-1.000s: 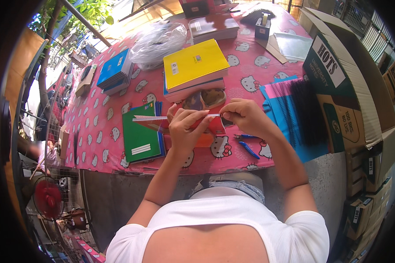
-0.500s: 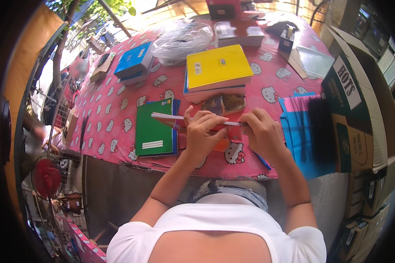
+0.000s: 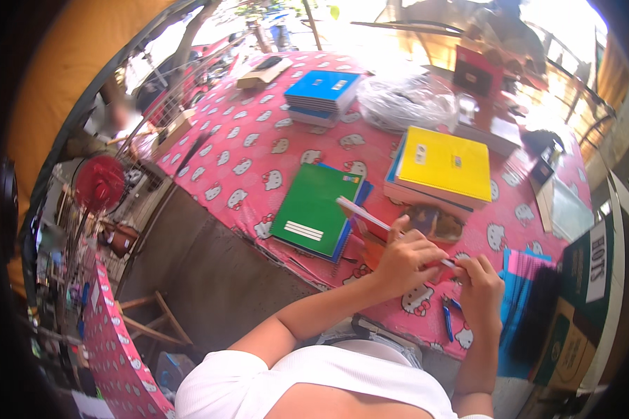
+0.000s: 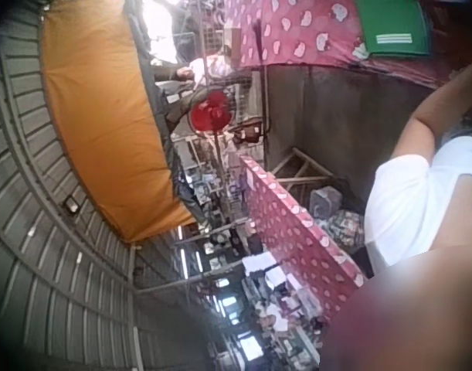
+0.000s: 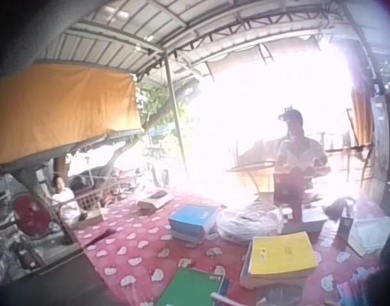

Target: The person prepares spiral notebooks by cutting wire spirals with pliers and applying adhesive tape to the edges of the notebooks one at a time.

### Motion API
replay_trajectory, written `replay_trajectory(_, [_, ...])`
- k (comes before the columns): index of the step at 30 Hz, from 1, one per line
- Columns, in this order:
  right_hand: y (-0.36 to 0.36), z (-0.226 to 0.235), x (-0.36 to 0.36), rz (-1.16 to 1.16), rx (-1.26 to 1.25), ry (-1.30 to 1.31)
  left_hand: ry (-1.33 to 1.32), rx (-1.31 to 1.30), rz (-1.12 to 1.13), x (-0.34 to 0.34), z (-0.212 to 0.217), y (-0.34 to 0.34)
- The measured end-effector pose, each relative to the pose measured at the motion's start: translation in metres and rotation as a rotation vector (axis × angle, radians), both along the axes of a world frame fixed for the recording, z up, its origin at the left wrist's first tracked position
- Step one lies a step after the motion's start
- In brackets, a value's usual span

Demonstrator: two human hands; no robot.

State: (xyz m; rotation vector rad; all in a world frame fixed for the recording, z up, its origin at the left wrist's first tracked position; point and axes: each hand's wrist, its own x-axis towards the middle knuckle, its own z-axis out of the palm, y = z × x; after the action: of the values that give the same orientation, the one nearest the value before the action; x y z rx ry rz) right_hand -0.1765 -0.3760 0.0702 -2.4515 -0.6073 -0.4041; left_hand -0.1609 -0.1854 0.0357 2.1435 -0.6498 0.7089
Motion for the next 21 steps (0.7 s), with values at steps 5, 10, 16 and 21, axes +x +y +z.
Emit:
replay_trajectory(5, [-0.002,0.005,-0.001,0.017,0.032,0.039,0.030,-0.034,-0.003,-0.003,0.000,0.000])
replay_trajectory(10, [0.010,0.022,-0.004,0.040,0.066,0.089,0.126,-0.090,-0.010,-0.004,0.003,-0.001])
replay_trajectory(16, [0.018,0.021,-0.003,-0.041,0.033,0.017,0.111,-0.106,-0.024,-0.001,-0.003,0.000])
replay_trajectory(21, [0.016,0.014,0.002,0.012,0.069,0.039,0.083,-0.118,0.004,-0.002,-0.002,0.000])
